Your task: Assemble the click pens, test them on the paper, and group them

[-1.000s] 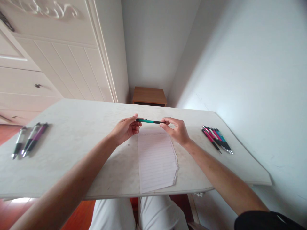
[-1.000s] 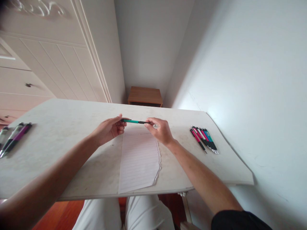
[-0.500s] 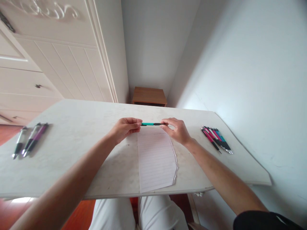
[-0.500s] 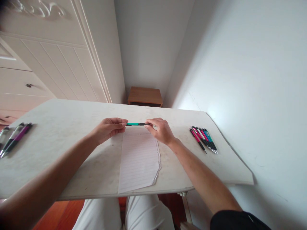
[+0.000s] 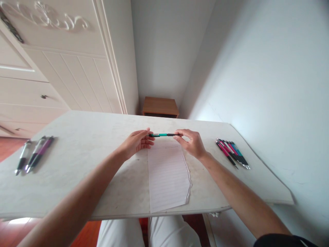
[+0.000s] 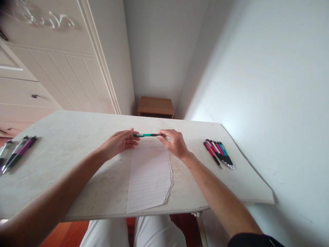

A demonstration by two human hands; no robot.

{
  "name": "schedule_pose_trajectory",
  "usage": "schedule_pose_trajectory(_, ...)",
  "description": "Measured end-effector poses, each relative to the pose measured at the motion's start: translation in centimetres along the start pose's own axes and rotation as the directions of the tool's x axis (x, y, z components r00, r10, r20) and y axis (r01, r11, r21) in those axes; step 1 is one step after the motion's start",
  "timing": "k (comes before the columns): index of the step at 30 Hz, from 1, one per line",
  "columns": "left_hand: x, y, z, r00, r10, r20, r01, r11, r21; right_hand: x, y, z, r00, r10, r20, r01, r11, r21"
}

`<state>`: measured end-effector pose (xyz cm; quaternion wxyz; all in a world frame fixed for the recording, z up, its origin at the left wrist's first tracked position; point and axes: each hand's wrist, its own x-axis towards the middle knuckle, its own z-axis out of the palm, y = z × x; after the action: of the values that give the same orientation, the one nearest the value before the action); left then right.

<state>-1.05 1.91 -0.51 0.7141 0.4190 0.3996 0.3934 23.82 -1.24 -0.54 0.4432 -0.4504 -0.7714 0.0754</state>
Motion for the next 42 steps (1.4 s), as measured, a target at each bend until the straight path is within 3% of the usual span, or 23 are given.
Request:
schedule_pose_trajectory(4, -0.15, -0.15, -0.01, 0.998, -0.005, 0.062, 0.002, 0.999, 0.045, -0.02, -0.28, -0.02, 1.000, -0.026, 0.013, 0.026, 1.000, 0.004)
schedule_pose_trajectory(13, 0.35, -0.03, -0.47, 0.988, 0.151, 0.013, -0.152, 0.987, 0.047, -0.13, -0.13, 0.16, 1.000, -0.029, -0.001, 0.029, 1.000, 0.005)
schedule_pose_trajectory(19, 0.08, -0.02, 0.10, 0.995, 0.098, -0.001, -0.098, 0.991, 0.096, -0.10, -0.27, 0.07, 1.000, -0.018, -0.006, 0.018, 1.000, 0.009)
schedule_pose_trajectory(26, 0.16, -0.67, 0.12, 0.983, 0.177, 0.047, -0.182, 0.970, 0.161, -0.08, -0.54, 0.04, 1.000, -0.020, 0.010, 0.020, 1.000, 0.011)
schedule_pose_trajectory(31, 0.39, -0.53, -0.25, 0.968, 0.249, -0.023, -0.244, 0.961, 0.131, -0.10, -0.25, 0.00, 1.000, -0.007, -0.018, 0.007, 1.000, 0.000)
schedule_pose_trajectory(36, 0.38, 0.15, -0.25, 0.971, 0.210, -0.116, -0.208, 0.978, 0.034, -0.06, -0.11, -0.07, 0.999, -0.008, -0.038, 0.008, 1.000, -0.003)
schedule_pose_trajectory(42, 0.22, 0.04, 0.19, 0.988, 0.121, -0.094, -0.117, 0.992, 0.049, -0.11, -0.39, -0.04, 1.000, -0.014, -0.028, 0.014, 1.000, 0.007)
